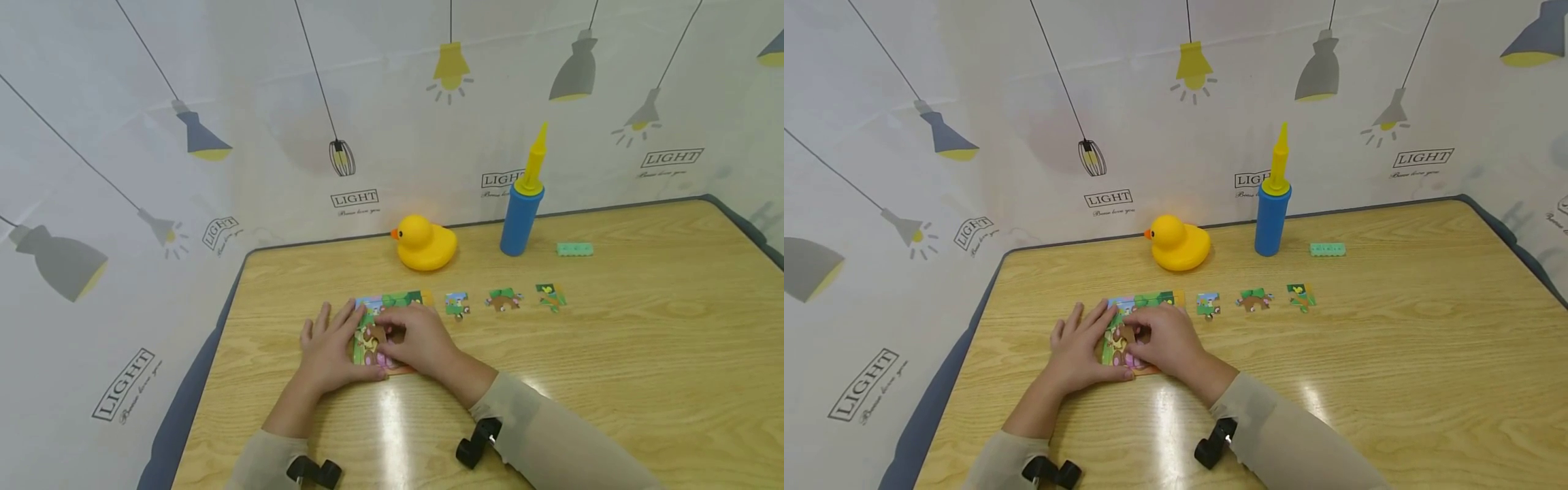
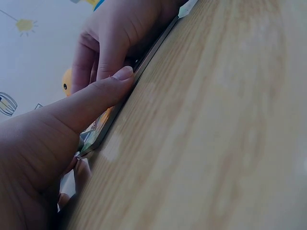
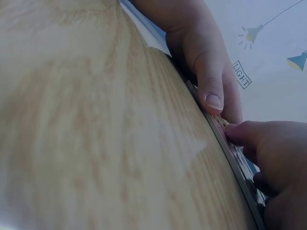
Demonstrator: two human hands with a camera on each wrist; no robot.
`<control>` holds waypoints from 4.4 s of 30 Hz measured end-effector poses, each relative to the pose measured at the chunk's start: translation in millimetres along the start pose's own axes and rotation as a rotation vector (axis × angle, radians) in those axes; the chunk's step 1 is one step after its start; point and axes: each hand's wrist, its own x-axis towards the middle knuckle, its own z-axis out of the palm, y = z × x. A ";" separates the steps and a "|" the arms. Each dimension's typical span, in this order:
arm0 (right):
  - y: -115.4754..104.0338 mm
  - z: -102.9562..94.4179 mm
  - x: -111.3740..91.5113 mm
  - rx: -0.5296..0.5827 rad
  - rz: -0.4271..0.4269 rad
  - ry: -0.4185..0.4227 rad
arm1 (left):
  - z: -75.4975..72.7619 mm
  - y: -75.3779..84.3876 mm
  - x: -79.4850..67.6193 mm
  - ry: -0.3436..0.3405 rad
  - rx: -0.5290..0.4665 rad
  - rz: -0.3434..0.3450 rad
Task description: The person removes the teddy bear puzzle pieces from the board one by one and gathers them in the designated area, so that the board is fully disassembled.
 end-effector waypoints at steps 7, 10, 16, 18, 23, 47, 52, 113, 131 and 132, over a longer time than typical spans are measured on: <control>-0.5 -0.7 2.2 -0.023 -0.019 -0.003 | -3.2 1.4 -0.1 -0.005 0.001 -0.004; -2.1 -2.0 3.5 -0.037 -0.030 -0.003 | -4.1 1.6 0.0 -0.001 -0.004 0.000; -3.0 -3.2 3.2 0.009 -0.018 0.000 | -1.8 -0.3 1.1 0.029 -0.015 0.016; -2.9 -3.7 1.8 0.042 -0.004 0.011 | -0.9 -0.6 1.2 0.035 -0.018 0.020; -2.5 -5.2 -4.3 0.060 -0.020 0.045 | 1.2 -0.7 0.9 0.032 -0.013 0.018; 23.5 -51.2 -68.2 -0.008 -0.115 0.134 | -3.5 5.8 -1.4 0.000 0.016 -0.007; 33.7 -69.0 -83.0 -0.039 -0.097 0.146 | -3.2 4.1 -2.1 0.008 0.017 -0.002; 28.2 -55.0 -68.9 -0.291 -0.055 0.166 | 0.3 1.2 0.0 -0.004 0.022 -0.008; -1.6 -12.9 -15.0 -0.385 0.029 0.058 | -1.4 2.5 0.9 0.001 0.035 -0.008; -1.4 -11.8 -13.2 -0.373 0.023 0.068 | -1.6 2.5 1.0 0.002 0.036 -0.009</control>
